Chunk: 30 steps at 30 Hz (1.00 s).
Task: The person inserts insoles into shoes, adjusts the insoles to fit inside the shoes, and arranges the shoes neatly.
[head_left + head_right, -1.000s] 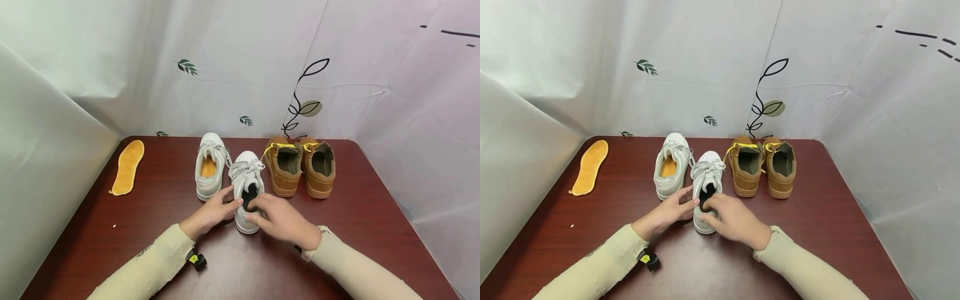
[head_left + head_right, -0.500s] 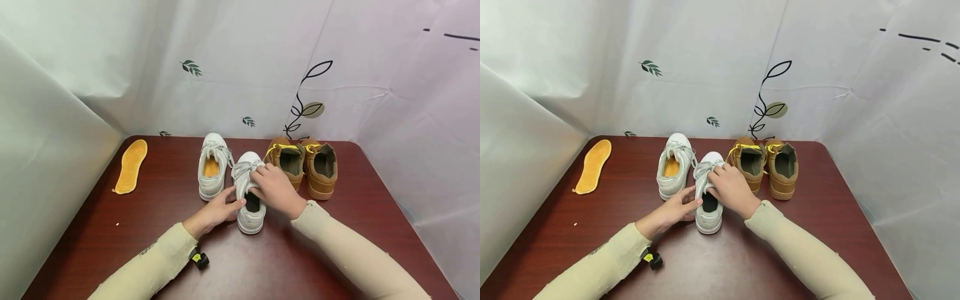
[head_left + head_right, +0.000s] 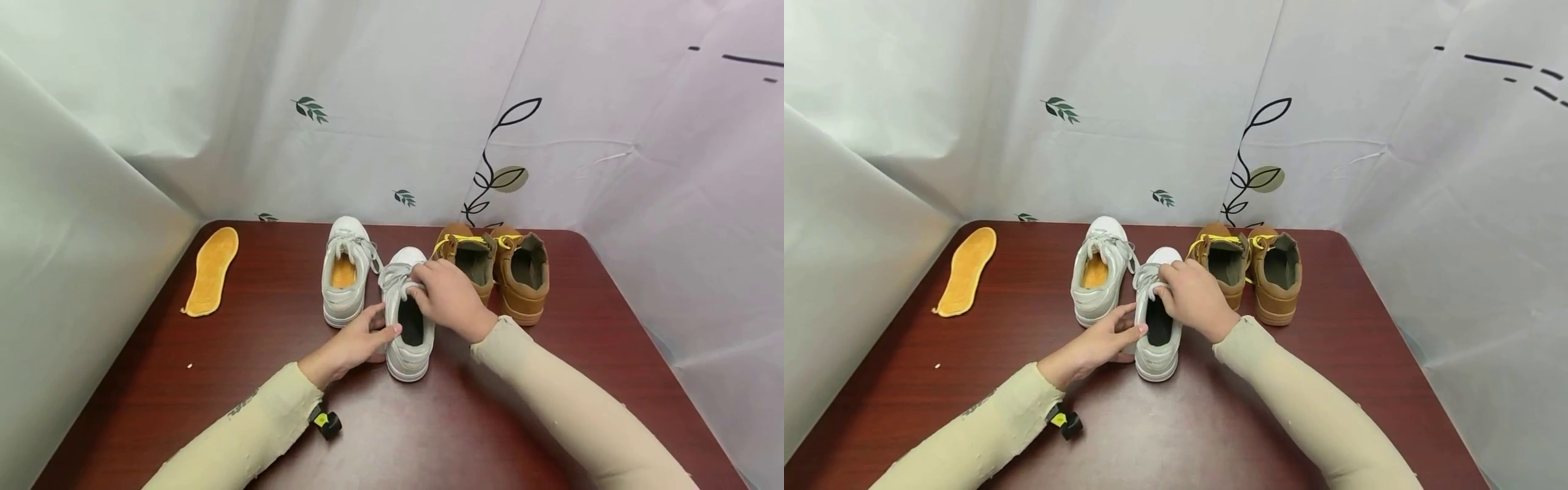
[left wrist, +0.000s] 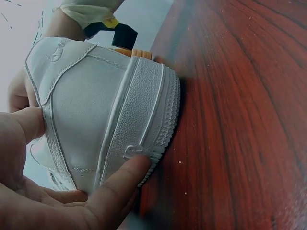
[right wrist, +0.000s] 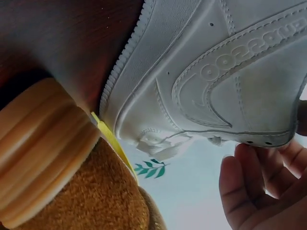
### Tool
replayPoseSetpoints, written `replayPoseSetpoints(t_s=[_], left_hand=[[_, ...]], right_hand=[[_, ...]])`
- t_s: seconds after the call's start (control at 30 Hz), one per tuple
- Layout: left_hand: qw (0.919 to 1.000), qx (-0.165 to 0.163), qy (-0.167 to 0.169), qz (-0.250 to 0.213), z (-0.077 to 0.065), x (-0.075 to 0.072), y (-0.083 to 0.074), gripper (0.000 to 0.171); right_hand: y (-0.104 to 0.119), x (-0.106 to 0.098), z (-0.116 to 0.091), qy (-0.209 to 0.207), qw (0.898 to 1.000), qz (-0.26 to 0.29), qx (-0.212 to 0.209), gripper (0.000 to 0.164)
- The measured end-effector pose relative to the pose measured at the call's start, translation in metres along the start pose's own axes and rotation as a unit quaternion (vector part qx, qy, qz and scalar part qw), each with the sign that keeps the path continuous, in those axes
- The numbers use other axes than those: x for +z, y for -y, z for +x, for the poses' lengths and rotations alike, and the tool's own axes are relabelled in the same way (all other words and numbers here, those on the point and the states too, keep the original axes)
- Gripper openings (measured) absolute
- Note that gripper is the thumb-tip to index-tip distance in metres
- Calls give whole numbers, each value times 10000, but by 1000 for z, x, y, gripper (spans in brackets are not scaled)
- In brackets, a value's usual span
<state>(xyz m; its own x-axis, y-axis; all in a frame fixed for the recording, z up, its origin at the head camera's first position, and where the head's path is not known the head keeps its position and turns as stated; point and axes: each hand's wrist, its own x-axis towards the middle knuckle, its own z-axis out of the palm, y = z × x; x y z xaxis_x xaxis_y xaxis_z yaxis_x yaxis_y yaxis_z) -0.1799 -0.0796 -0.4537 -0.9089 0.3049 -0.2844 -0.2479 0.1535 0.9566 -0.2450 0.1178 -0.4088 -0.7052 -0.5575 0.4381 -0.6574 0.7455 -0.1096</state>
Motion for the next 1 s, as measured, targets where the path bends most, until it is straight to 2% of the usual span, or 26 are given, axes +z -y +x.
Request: replayPoseSetpoints(t_s=[0.2, 0.33, 0.5, 0.7, 0.83, 0.93, 1.0], left_hand=[[10000, 7, 35, -41, 1, 0, 0, 74], [10000, 51, 75, -10, 2, 0, 0, 75], [9998, 84, 163, 59, 2, -1, -1, 75], [9994, 272, 132, 179, 2, -1, 1, 72], [9943, 586, -179, 871, -1, 1, 5, 68], [9830, 823, -368, 1600, -6, 3, 6, 65], [9763, 996, -395, 1883, -11, 3, 6, 61]], right_hand=[[-1, 0, 4, -86, 9952, 661, 718, 16], [-6, 7, 1, -142, 9899, 991, 1007, 16], [-12, 15, -2, -200, 9894, 1047, 988, 27], [-14, 22, -5, -523, 9883, 1171, 821, 22], [-15, 27, -7, -655, 9883, 1162, 746, 21], [-14, 29, -8, -753, 9882, 1125, 718, 21], [-13, 29, -9, -785, 9881, 1109, 715, 21]])
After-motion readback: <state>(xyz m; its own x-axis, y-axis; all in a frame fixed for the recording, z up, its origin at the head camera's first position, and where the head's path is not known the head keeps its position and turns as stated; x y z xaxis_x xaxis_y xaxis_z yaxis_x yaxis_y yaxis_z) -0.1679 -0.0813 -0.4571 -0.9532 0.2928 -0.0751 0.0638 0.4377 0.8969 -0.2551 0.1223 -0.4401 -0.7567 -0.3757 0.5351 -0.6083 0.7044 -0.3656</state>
